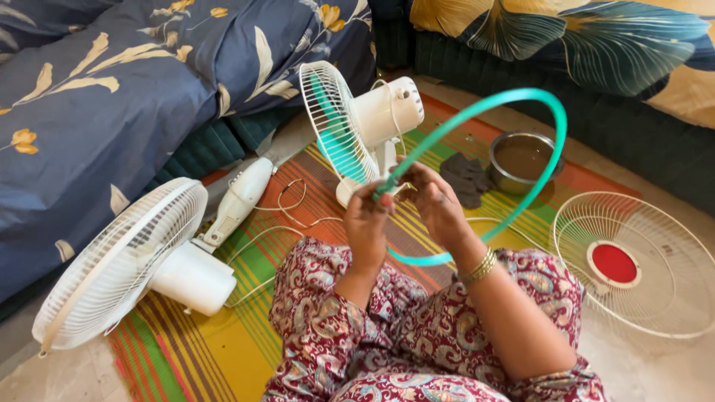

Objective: The person assembles a desk fan by attaching the blades and the front cage.

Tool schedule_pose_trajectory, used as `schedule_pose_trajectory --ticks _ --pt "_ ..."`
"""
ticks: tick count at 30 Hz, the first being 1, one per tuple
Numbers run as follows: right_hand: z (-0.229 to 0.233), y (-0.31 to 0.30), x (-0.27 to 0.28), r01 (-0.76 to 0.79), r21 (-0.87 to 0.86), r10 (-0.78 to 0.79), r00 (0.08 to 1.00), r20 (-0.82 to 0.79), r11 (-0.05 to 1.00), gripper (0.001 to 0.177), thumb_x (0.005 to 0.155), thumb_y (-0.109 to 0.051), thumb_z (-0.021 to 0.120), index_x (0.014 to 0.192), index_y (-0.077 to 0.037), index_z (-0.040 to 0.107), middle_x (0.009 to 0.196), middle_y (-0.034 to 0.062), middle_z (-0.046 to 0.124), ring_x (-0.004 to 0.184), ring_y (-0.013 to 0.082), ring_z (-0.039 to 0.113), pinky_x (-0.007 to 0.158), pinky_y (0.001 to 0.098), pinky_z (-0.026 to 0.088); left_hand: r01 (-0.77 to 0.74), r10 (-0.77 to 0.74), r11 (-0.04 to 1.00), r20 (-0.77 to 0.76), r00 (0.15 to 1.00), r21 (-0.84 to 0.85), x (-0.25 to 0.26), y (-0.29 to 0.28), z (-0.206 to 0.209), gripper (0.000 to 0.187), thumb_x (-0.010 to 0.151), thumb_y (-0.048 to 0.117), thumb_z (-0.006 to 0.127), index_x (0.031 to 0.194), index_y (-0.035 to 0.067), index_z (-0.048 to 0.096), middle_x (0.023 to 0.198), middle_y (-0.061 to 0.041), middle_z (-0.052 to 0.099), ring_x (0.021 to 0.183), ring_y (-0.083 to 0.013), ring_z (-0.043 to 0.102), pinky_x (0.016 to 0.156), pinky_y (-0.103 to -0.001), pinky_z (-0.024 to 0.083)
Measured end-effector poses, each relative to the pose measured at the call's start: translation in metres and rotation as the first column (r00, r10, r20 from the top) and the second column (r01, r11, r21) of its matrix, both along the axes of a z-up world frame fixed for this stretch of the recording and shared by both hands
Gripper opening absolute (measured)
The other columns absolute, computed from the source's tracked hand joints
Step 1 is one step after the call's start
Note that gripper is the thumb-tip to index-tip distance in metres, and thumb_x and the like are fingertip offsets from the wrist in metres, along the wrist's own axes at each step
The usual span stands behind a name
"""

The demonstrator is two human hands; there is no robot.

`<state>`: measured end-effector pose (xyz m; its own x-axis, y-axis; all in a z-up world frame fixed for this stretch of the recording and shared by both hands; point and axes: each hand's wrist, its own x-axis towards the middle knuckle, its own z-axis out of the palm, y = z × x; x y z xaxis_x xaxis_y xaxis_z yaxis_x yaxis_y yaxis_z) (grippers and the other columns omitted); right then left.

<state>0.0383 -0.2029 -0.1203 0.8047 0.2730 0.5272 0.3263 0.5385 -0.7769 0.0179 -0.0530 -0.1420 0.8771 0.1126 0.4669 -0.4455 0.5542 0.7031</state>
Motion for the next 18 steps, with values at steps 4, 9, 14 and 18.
schedule_pose_trajectory --ticks 4,9,14,18 --pt "-0.055 -0.022 0.023 0.122 0.123 -0.094 0.972 -0.214 0.985 0.048 0.100 -0.030 0.068 0.136 0.000 0.059 0.121 0.0084 0.067 0.105 0.0162 0.063 0.093 0.0337 0.051 0.013 -0.001 0.995 -0.114 0.993 0.099 0.002 -0.016 -0.035 0.044 0.093 0.029 0.079 0.123 0.001 0.064 0.101 0.000 0.068 0.089 -0.0082 0.061 0.078 -0.023 0.051" --pt "-0.098 -0.047 0.033 0.178 0.192 -0.086 0.907 -0.412 0.965 0.027 0.104 -0.013 0.063 0.128 0.001 0.061 0.108 0.0072 0.070 0.097 0.0162 0.066 0.089 0.0331 0.054 0.049 0.090 0.787 -0.194 0.977 0.615 -0.003 -0.008 -0.034 0.040 0.096 0.034 0.071 0.125 0.007 0.070 0.100 0.004 0.068 0.085 -0.0059 0.063 0.076 -0.022 0.053" --pt "-0.099 -0.062 0.029 0.214 0.234 -0.077 0.871 -0.485 0.948 0.025 0.102 -0.014 0.062 0.123 -0.001 0.063 0.106 0.0076 0.070 0.098 0.0172 0.068 0.089 0.0364 0.056 0.081 0.066 0.718 -0.184 0.981 0.691 0.010 -0.003 -0.039 0.030 0.095 0.018 0.076 0.119 0.000 0.070 0.103 -0.002 0.073 0.095 -0.0089 0.067 0.085 -0.024 0.055" --pt "-0.100 -0.072 0.027 0.207 0.220 -0.077 0.870 -0.487 0.953 0.023 0.103 -0.015 0.062 0.121 -0.001 0.063 0.107 0.0079 0.071 0.098 0.0170 0.068 0.088 0.0356 0.055 0.404 -0.200 0.821 -0.459 0.865 0.403 0.018 -0.007 -0.066 0.029 0.095 0.005 0.069 0.123 -0.003 0.065 0.105 -0.003 0.071 0.095 -0.0086 0.067 0.086 -0.021 0.056"
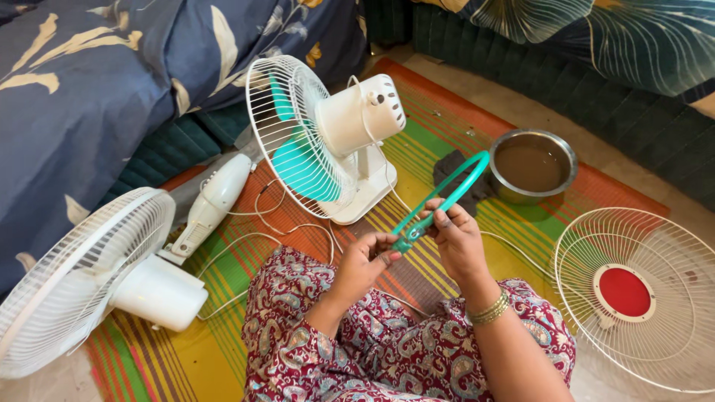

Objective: The person assembles a desk fan by attaching the blades and the front cage.

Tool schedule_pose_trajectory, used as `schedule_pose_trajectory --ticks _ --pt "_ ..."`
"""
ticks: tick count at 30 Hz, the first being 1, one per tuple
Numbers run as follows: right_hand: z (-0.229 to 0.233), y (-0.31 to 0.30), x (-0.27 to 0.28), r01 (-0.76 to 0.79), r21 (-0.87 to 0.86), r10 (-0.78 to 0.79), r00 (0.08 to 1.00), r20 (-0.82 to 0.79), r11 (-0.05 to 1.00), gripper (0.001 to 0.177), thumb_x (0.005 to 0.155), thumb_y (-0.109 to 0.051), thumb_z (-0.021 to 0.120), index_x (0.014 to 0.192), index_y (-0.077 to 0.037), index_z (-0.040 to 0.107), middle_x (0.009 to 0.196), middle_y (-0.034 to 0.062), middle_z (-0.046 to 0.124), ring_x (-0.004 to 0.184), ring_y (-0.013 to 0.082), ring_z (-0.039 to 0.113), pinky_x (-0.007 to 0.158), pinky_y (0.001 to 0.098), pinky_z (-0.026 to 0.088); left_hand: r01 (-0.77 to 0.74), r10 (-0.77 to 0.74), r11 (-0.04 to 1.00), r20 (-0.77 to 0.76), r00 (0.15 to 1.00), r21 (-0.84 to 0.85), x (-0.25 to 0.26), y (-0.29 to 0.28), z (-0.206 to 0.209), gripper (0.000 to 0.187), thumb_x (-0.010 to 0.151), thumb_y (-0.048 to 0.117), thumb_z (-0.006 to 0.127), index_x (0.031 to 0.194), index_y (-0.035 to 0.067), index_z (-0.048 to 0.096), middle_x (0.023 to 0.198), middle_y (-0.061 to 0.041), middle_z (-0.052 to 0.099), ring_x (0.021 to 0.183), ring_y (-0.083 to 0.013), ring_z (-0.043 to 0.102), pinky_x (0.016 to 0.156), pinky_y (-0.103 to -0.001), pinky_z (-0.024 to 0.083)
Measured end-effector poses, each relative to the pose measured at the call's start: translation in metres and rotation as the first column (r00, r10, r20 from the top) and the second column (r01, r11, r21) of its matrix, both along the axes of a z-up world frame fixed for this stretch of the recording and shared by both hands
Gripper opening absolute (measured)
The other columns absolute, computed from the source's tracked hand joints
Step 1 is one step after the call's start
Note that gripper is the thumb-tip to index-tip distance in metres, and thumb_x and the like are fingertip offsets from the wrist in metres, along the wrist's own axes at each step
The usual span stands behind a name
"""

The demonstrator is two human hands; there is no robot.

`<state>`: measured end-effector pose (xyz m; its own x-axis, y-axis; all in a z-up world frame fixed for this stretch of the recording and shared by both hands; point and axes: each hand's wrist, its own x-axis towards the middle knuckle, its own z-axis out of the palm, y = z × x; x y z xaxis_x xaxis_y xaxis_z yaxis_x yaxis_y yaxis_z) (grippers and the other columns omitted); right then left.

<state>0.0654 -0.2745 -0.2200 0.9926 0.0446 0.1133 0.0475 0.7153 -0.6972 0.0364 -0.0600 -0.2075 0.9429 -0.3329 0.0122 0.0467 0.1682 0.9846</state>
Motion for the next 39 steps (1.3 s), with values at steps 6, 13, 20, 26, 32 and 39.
schedule_pose_trajectory --ticks 6,13,20,26,32,39 --pt "-0.012 -0.015 0.002 0.027 -0.098 -0.033 0.998 -0.053 0.995 0.021 0.102 -0.015 0.064 0.119 -0.002 0.065 0.105 0.0058 0.070 0.095 0.0154 0.066 0.085 0.0338 0.055 0.048 -0.049 0.999 -0.041 0.998 -0.015 0.001 -0.005 -0.010 0.029 0.094 -0.001 0.070 0.122 -0.004 0.065 0.104 -0.004 0.071 0.095 -0.0095 0.067 0.088 -0.024 0.057" --pt "-0.025 -0.018 0.003 0.041 -0.132 -0.047 0.998 -0.044 0.990 0.022 0.102 -0.014 0.064 0.121 -0.002 0.065 0.104 0.0065 0.071 0.093 0.0153 0.067 0.084 0.0328 0.055 -0.307 0.008 0.878 0.631 0.776 0.367 -0.009 -0.009 0.069 0.019 0.097 0.015 0.072 0.112 0.003 0.070 0.110 -0.011 0.068 0.103 -0.0223 0.068 0.088 -0.035 0.056" --pt "-0.040 -0.009 0.003 -0.011 -0.185 0.002 0.999 -0.047 0.983 0.028 0.100 -0.012 0.065 0.124 0.002 0.064 0.105 0.0077 0.072 0.094 0.0169 0.069 0.085 0.0353 0.058 -0.318 -0.332 0.614 0.603 0.726 0.722 0.010 -0.027 0.104 0.016 0.092 0.025 0.072 0.098 0.010 0.076 0.092 -0.008 0.070 0.084 -0.0303 0.070 0.074 -0.043 0.054" --pt "-0.047 -0.005 0.002 -0.050 -0.247 0.052 0.999 0.001 0.968 0.031 0.098 -0.012 0.067 0.125 0.003 0.064 0.105 0.0086 0.074 0.092 0.0170 0.070 0.085 0.0350 0.058 -0.234 -0.521 0.428 0.450 0.725 0.873 0.027 -0.024 0.108 0.014 0.087 0.023 0.072 0.086 0.009 0.074 0.087 -0.011 0.068 0.082 -0.0346 0.069 0.072 -0.048 0.054" --pt "-0.036 0.002 0.001 -0.087 -0.203 0.092 0.996 0.012 0.975 0.034 0.101 -0.012 0.067 0.131 0.005 0.064 0.107 0.0101 0.072 0.093 0.0168 0.068 0.087 0.0352 0.056 -0.198 -0.604 0.287 0.338 0.722 0.937 0.035 -0.027 0.098 0.015 0.088 0.017 0.069 0.091 0.003 0.066 0.090 -0.017 0.066 0.083 -0.0373 0.069 0.070 -0.050 0.055" --pt "-0.045 0.023 -0.011 -0.427 -0.378 0.417 0.902 -0.113 0.821 0.050 0.091 -0.010 0.064 0.140 -0.005 0.055 0.126 0.0062 0.064 0.107 0.0148 0.062 0.097 0.0344 0.050 -0.218 -0.552 0.319 0.368 0.749 0.922 0.055 -0.019 0.085 0.017 0.088 0.017 0.070 0.089 0.001 0.064 0.090 -0.019 0.067 0.083 -0.0381 0.069 0.072 -0.049 0.055"
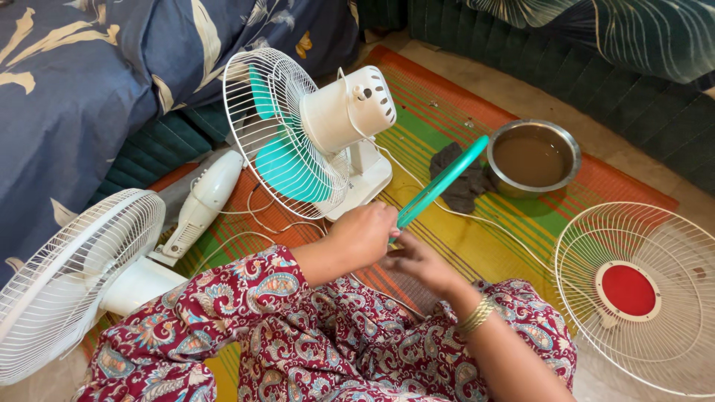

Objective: The person assembles a desk fan by attaching the blades and the front cage.

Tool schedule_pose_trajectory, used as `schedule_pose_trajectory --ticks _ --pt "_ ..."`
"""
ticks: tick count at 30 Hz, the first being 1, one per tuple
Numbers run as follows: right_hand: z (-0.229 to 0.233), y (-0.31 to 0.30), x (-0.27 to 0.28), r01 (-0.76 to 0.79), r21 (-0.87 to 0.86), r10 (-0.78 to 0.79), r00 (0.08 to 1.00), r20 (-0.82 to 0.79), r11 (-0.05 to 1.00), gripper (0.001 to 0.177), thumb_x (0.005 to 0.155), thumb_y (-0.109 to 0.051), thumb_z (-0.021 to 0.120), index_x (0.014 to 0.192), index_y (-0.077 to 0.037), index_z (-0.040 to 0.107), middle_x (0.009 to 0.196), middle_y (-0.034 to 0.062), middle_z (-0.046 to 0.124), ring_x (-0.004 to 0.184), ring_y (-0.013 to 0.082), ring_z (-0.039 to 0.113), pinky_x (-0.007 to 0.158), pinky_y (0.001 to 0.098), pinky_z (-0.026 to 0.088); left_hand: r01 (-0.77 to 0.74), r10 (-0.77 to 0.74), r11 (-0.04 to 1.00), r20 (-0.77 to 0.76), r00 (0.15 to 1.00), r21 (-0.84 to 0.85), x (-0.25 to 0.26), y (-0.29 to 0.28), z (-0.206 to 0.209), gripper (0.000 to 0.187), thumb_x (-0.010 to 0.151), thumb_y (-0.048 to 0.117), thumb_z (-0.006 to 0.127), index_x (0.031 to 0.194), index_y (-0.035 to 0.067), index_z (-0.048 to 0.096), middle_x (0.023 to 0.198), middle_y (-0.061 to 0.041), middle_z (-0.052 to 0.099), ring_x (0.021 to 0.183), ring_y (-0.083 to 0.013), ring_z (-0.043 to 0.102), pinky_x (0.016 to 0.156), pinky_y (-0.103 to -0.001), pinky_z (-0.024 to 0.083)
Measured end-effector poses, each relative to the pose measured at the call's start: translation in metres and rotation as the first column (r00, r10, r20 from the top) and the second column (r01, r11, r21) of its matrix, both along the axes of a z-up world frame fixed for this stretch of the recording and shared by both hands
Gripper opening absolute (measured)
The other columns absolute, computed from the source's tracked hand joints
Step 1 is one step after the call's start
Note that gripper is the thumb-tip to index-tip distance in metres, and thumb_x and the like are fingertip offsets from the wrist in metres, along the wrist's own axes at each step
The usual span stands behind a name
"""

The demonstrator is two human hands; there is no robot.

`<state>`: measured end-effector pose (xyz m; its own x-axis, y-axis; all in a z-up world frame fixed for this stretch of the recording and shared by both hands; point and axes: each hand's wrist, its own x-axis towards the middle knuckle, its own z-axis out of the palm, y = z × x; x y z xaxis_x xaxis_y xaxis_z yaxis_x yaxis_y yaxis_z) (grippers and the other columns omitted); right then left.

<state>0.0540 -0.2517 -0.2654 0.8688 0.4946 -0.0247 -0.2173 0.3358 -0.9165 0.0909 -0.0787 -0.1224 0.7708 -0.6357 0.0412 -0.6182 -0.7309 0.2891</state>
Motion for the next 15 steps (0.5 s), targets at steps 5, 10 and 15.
schedule_pose_trajectory --ticks 5,10,15 --pt "-0.051 0.047 -0.002 0.114 -0.104 -0.093 0.978 0.184 0.988 0.029 0.105 -0.021 0.054 0.124 -0.001 0.063 0.117 0.0028 0.072 0.112 0.0111 0.067 0.103 0.0280 0.052 -0.069 0.056 0.990 -0.104 0.993 -0.121 0.004 -0.005 0.007 0.014 0.091 0.018 0.068 0.087 0.004 0.066 0.089 -0.016 0.070 0.085 -0.0354 0.070 0.075 -0.048 0.054" --pt "-0.016 0.010 -0.022 0.240 -0.192 -0.190 0.950 0.247 0.952 0.026 0.110 -0.027 0.055 0.115 -0.003 0.063 0.080 -0.0035 0.053 0.073 0.0109 0.051 0.068 0.0284 0.046 0.009 -0.034 0.973 -0.105 0.994 -0.229 0.013 -0.001 0.036 0.012 0.093 0.016 0.067 0.091 0.005 0.066 0.092 -0.014 0.071 0.090 -0.0347 0.068 0.079 -0.047 0.053" --pt "0.059 -0.045 -0.031 0.199 -0.253 -0.175 0.978 0.113 0.947 0.035 0.098 -0.032 0.059 0.121 -0.006 0.068 0.073 -0.0032 0.052 0.060 0.0110 0.045 0.054 0.0296 0.036 0.282 -0.301 0.897 -0.002 0.954 -0.341 0.004 0.010 0.059 0.014 0.096 0.023 0.066 0.101 0.010 0.065 0.099 -0.009 0.067 0.093 -0.0314 0.069 0.078 -0.042 0.055"
